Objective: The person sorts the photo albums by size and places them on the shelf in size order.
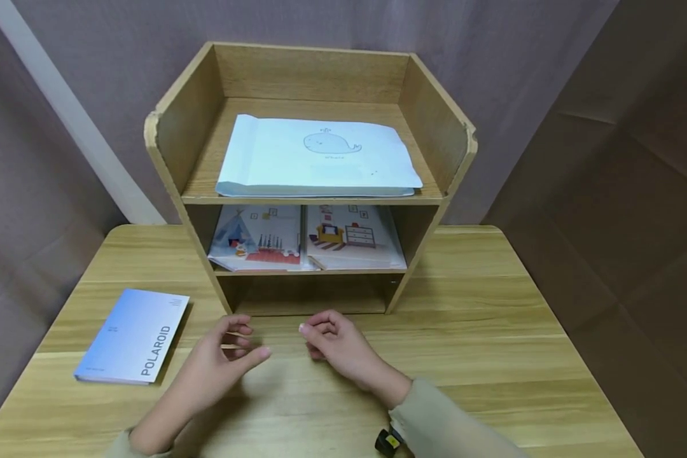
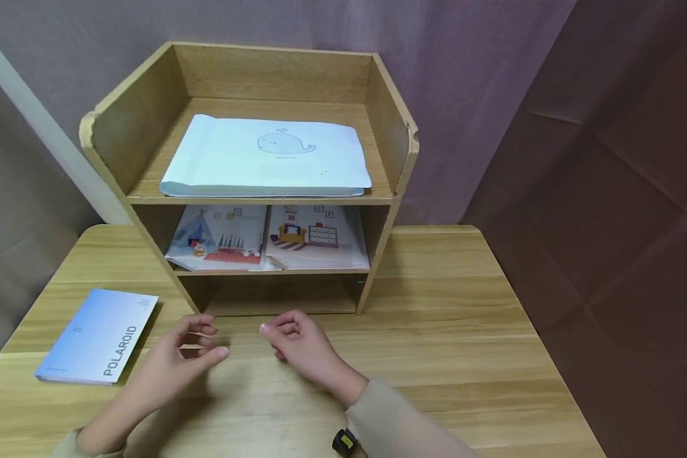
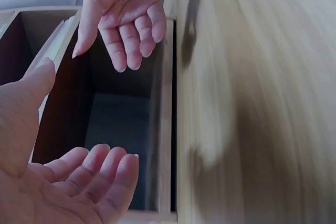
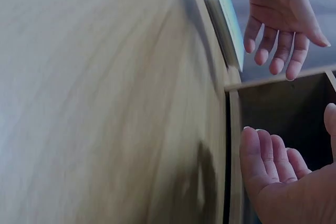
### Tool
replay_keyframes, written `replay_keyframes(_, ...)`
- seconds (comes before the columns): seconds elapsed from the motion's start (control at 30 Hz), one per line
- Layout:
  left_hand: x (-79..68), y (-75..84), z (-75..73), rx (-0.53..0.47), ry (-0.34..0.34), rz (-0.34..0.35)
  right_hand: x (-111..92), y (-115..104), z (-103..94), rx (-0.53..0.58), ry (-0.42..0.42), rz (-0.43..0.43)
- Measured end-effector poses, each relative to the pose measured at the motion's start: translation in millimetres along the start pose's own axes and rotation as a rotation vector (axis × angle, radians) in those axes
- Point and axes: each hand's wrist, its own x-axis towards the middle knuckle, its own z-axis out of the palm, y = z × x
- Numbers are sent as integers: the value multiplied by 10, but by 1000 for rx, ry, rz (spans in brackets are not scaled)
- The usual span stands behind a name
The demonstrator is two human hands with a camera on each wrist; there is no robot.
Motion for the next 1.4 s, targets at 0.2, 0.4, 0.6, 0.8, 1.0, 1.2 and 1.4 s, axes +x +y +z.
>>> replay_keyframes(0.2,-76,-117,-271,160,86,6,54,-16,217,2,-56,9)
replay_keyframes(0.4,-47,-266,-629,373,231,37,149,-21,501,89,-137,64)
replay_keyframes(0.6,31,-524,-969,538,333,18,226,-14,784,117,-167,91)
replay_keyframes(0.8,83,-814,-1177,624,329,-86,287,45,982,110,-136,87)
replay_keyframes(1.0,105,-933,-1220,683,266,-207,323,58,1100,115,-142,102)
replay_keyframes(1.2,91,-864,-1151,678,204,-209,347,87,1198,179,-157,165)
replay_keyframes(1.4,36,-758,-1102,628,124,-237,360,94,1274,184,-157,180)
